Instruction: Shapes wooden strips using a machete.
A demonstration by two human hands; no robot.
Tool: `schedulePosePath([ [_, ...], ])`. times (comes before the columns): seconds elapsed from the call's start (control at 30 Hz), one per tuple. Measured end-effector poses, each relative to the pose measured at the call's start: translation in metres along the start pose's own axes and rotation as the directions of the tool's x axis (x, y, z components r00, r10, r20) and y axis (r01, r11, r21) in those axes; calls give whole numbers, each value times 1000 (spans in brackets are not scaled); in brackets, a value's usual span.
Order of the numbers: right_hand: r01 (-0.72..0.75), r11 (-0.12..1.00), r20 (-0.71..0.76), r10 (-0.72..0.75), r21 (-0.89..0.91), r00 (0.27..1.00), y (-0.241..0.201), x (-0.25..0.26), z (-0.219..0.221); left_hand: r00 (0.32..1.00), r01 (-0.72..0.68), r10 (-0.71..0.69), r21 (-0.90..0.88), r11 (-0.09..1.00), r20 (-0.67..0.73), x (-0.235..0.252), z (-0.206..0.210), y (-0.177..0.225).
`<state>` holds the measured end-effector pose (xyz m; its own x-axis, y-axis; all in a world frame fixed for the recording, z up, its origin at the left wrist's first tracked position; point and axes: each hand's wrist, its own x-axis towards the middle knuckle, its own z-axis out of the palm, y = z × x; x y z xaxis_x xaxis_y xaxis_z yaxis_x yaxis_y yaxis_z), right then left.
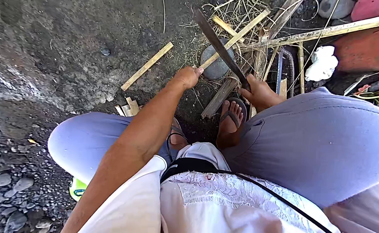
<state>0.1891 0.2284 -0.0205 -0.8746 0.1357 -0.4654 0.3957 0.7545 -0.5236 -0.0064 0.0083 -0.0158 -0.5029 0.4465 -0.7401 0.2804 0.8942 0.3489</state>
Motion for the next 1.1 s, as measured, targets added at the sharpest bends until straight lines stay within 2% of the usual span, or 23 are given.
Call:
schedulePosePath([
  [0.13,-23,1000,-86,21,-16,996,13,-36,10,1000,3,-2,-35,999,21,-2,1,3],
  [0.27,-45,999,44,45,-5,998,-17,11,-7,999,26,-24,-41,999,39,-5,1,5],
  [0.37,-19,1000,78,19,5,997,-23,34,-14,1000,12,-11,-34,999,23,-3,-2,3],
  [0.53,-55,998,15,55,-23,998,7,-19,-2,1000,-17,17,-11,1000,10,1,1,0],
  [0.63,-90,995,-18,90,-34,996,6,-35,3,1000,2,-2,-24,1000,23,-2,1,3],
  [0.77,-84,996,73,87,-42,994,-18,8,-9,999,14,-13,-34,999,30,-2,2,4],
  [0.83,-70,997,64,73,-35,995,-23,24,-10,1000,2,-1,-30,1000,20,-4,3,5],
  [0.97,-81,996,45,82,-24,996,-25,23,-7,999,8,-8,-2,1000,-46,-2,7,1],
  [1.1,-7,994,13,6,109,1000,-15,18,-11,969,83,-57,99,992,-240,-9,10,0],
])
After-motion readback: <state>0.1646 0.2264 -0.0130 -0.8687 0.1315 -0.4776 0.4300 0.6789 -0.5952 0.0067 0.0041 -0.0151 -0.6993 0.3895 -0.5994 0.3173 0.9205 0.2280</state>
